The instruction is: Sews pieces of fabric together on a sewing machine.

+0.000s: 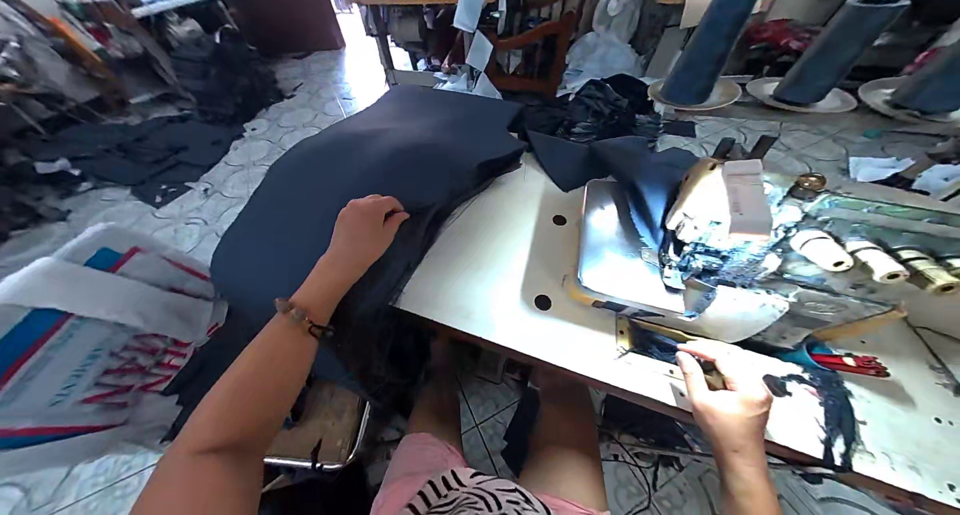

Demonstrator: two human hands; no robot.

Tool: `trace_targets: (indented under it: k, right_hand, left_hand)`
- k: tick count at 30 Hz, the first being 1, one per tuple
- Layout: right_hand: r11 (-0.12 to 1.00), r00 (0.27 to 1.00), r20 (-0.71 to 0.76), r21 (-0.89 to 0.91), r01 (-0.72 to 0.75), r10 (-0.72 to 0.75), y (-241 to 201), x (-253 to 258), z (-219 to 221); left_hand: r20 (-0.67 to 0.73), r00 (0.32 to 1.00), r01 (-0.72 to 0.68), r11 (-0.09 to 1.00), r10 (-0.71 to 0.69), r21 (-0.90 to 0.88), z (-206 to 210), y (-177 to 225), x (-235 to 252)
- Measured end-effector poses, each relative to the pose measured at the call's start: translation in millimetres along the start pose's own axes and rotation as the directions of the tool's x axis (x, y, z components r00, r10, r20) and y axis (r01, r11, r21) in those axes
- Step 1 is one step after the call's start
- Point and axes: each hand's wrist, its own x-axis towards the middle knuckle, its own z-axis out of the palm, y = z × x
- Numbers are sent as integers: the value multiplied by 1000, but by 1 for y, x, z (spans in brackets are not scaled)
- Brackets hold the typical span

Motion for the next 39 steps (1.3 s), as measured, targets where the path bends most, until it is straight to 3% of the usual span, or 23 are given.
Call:
trace_targets:
  k: [3, 6, 8, 9, 11, 13, 15, 16, 18, 19, 21, 22, 25, 26, 28, 31, 34, 37, 39]
  right_hand:
    - [1000, 1000, -21, 0, 13, -13, 1, 2, 0]
    - [1000, 995, -97, 22, 13, -10, -5, 0, 0]
    - [974, 985, -134, 210, -83, 112, -30, -5, 5]
    - [910, 979, -42, 377, -172, 202, -50, -7, 9]
    - [664, 906, 332, 619, -419, 263, -99, -17, 21]
    - [310, 730, 674, 674, -671, 115, -139, -21, 44]
    - [0, 613, 790, 613, -790, 24, -154, -15, 63]
    - [-86, 602, 795, 607, -790, 76, -156, -11, 66]
    - [-153, 538, 775, 607, -780, 331, -155, -2, 65]
    - [-124, 499, 767, 586, -801, 404, -149, 0, 61]
    - [-55, 423, 735, 527, -848, 530, -140, -4, 59]
    - [-13, 429, 701, 529, -848, 570, -137, -11, 58]
    - [145, 567, 634, 590, -794, 525, -133, -46, 52]
    - [185, 598, 619, 600, -779, 509, -133, -56, 49]
    - [235, 634, 603, 608, -758, 483, -134, -73, 44]
    - [263, 668, 583, 629, -731, 463, -130, -89, 35]
    - [301, 700, 573, 640, -707, 426, -119, -96, 26]
    - [319, 694, 624, 617, -719, 360, -107, -97, 18]
    - [348, 721, 637, 634, -691, 271, -99, -91, 13]
  left_hand:
    - [49, 995, 93, 995, -91, -44, -16, 0, 10]
    - [61, 969, 237, 971, -238, 29, -35, 4, 21]
    - [35, 968, 249, 967, -248, -47, -43, 11, 21]
    - [49, 975, 221, 967, -216, -127, -47, 20, 16]
    - [110, 990, 114, 957, -87, -268, -44, 47, -11]
    - [203, 978, 36, 912, 53, -409, -23, 80, -59]
    - [346, 919, 45, 824, 187, -564, 7, 107, -111]
    - [409, 876, 60, 784, 255, -618, 22, 120, -140]
    - [556, 730, 99, 745, 396, -660, 45, 138, -189]
    - [622, 622, 90, 746, 476, -660, 53, 143, -207]
    - [644, 428, -65, 732, 634, -678, 63, 147, -217]
    - [592, 447, -177, 715, 671, -676, 66, 149, -210]
    - [290, 684, -452, 701, 669, -552, 77, 160, -151]
    - [197, 713, -515, 693, 673, -505, 86, 165, -127]
    - [109, 682, -611, 646, 723, -458, 104, 175, -88]
    - [210, 580, -665, 606, 787, -436, 121, 192, -63]
    - [200, 550, -577, 542, 811, -611, 125, 201, -55]
    - [211, 637, -290, 483, 742, -826, 126, 207, -51]
    - [226, 672, -182, 453, 705, -873, 126, 205, -52]
